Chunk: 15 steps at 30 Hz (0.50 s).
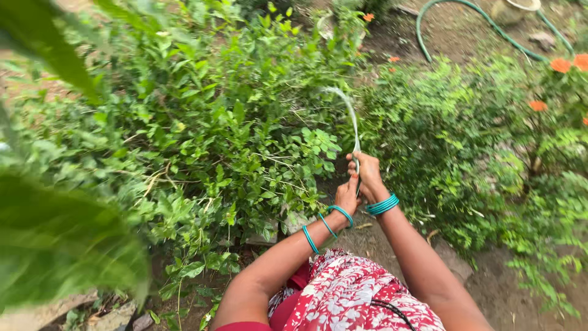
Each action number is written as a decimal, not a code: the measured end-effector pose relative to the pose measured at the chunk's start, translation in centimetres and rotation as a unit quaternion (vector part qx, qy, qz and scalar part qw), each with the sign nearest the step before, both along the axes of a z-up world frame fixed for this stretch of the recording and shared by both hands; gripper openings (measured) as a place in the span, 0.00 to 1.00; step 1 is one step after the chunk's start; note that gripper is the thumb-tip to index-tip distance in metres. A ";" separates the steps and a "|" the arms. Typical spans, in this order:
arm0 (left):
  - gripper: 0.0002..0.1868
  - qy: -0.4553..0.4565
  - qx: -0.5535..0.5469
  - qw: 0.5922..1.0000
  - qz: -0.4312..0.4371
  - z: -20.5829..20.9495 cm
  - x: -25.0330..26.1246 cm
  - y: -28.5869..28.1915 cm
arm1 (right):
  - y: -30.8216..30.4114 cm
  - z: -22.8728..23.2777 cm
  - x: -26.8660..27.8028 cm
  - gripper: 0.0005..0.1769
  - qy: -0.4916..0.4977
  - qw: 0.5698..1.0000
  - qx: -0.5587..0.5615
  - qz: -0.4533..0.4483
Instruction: The person waters various plants and bushes in an outdoor area by hand using a flexible garden hose, moving the hose to different locations to reach the vegetation.
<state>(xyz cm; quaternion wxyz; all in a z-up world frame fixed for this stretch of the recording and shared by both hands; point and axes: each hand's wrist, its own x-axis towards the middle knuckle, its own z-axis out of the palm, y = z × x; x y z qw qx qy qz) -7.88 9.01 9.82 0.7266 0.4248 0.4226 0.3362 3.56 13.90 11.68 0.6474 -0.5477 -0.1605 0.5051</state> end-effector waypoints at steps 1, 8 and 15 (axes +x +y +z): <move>0.34 -0.005 0.017 1.000 -0.018 0.4 0.5 -0.1 | -0.7 1.1 0.5 0.12 0.020 1.000 0.015 -0.018; 0.39 0.034 0.179 0.979 -0.089 4.5 7.0 0.1 | -4.1 8.7 6.2 0.14 -0.029 0.992 0.081 -0.092; 0.34 0.002 0.260 0.951 -0.165 9.9 12.9 -3.4 | -7.4 12.3 15.8 0.13 -0.042 0.975 0.138 -0.172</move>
